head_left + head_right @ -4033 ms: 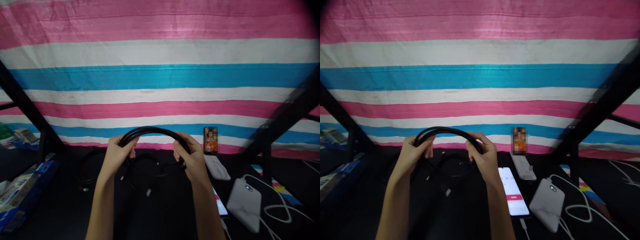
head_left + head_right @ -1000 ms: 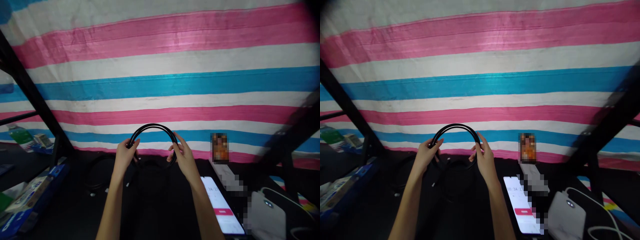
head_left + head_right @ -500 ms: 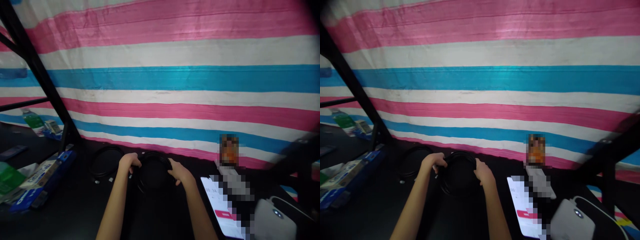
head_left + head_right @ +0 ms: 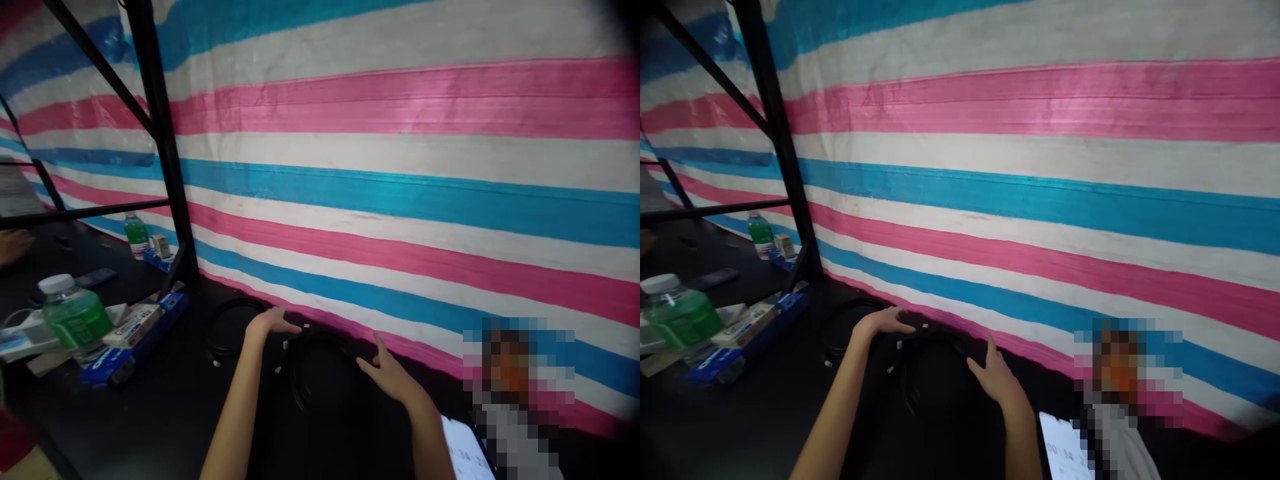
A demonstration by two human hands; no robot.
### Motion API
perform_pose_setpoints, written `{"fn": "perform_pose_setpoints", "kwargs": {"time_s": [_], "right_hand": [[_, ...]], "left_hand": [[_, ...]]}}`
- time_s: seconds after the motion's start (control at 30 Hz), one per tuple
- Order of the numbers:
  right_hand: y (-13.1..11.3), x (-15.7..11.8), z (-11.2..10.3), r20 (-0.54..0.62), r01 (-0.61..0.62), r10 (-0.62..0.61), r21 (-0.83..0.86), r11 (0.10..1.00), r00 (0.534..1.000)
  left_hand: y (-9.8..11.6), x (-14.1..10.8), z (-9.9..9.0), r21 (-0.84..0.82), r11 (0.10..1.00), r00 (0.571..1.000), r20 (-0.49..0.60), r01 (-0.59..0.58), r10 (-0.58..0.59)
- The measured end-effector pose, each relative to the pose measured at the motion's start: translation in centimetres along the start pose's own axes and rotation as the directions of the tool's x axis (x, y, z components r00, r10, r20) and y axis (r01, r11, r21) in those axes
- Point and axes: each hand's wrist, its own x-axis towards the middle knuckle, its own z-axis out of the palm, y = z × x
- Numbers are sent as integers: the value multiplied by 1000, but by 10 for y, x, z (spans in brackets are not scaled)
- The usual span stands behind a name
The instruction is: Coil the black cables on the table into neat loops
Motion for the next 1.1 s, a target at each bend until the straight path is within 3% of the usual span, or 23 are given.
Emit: {"fn": "perform_pose_setpoints", "kwargs": {"time_s": [0.07, 0.1, 0.2, 0.27, 0.37, 0.47, 0.63, 0.7, 0.77, 0.9, 1.03, 1.1], "right_hand": [[-5, -8, -7, 45, 3, -3, -3, 1000, 999], [-7, -12, -9, 64, 6, -6, 2, 1000, 998], [-13, -23, -13, 100, 19, -22, 37, 999, 995], [-16, -28, -14, 117, 38, -45, 65, 997, 992], [-20, -34, -15, 133, 68, -78, 73, 995, 988], [-23, -37, -17, 153, 74, -82, 59, 996, 985], [-24, -39, -19, 171, 90, -96, 40, 995, 981], [-24, -40, -21, 166, 83, -86, 27, 996, 982], [-23, -41, -22, 151, 79, -81, 21, 997, 985], [-21, -40, -21, 117, 98, -103, 44, 994, 988], [-24, -43, -20, 44, 198, -205, 122, 973, 978], [-30, -46, -21, -37, 265, -263, 181, 947, 964]], "left_hand": [[-17, 2, -6, 20, 990, 976, -176, 136, -131], [-28, 2, -9, 17, 974, 938, -274, 224, -211], [-61, 2, -11, -65, 874, 741, -502, 482, -446], [-80, 0, -10, -140, 801, 628, -548, 583, -553], [-95, 2, -5, -218, 748, 549, -557, 627, -623], [-96, 7, -4, -272, 753, 572, -514, 599, -640], [-91, 12, -14, -323, 823, 746, -355, 467, -563], [-86, 8, -23, -336, 856, 790, -353, 394, -502], [-78, -2, -34, -338, 893, 799, -424, 296, -426], [-45, -38, -56, -282, 957, 715, -655, 67, -243], [-1, -92, -65, -212, 969, 633, -769, -125, -87], [19, -119, -65, -261, 875, 526, -851, -407, -9]]}}
